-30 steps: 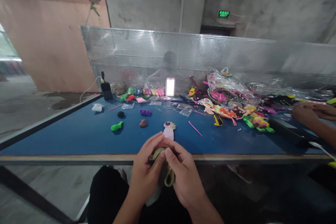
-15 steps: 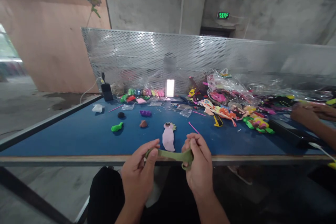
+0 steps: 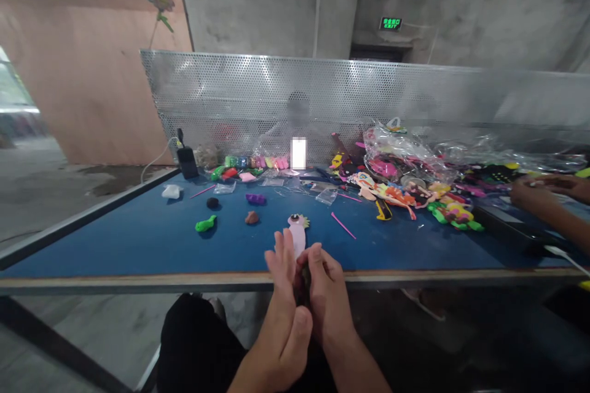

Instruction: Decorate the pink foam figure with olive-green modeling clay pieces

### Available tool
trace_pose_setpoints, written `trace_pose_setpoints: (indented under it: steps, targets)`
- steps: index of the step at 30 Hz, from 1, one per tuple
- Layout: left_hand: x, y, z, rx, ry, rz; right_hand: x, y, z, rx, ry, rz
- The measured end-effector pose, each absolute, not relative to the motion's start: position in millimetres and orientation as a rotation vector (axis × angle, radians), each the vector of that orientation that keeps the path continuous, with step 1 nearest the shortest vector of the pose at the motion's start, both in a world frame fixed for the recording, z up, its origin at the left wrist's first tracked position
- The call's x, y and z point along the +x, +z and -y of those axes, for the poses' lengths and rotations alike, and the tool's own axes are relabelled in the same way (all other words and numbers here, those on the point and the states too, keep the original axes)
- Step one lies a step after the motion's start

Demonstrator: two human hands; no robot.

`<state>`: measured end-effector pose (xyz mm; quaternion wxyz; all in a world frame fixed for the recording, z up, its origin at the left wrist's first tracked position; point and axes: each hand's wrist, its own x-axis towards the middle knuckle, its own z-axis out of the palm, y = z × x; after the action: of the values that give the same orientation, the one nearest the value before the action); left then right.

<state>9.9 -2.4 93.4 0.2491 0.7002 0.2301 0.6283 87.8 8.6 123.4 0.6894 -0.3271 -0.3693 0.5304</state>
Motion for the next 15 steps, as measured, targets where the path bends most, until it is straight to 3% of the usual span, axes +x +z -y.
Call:
trace_pose_setpoints:
  steps: [4,10,15]
  targets:
    - [29,87,9,1.626,1.846,-0.548,91,122,-11,-0.724,1.262,0.783]
    - [29,87,0,0.956,1.602,-0.491,88,121,-3,-0.453,1.460,0.936]
    - [15,109,0,0.571,1.554,-0.328,78,122,11,-0.484,1.106,1.226]
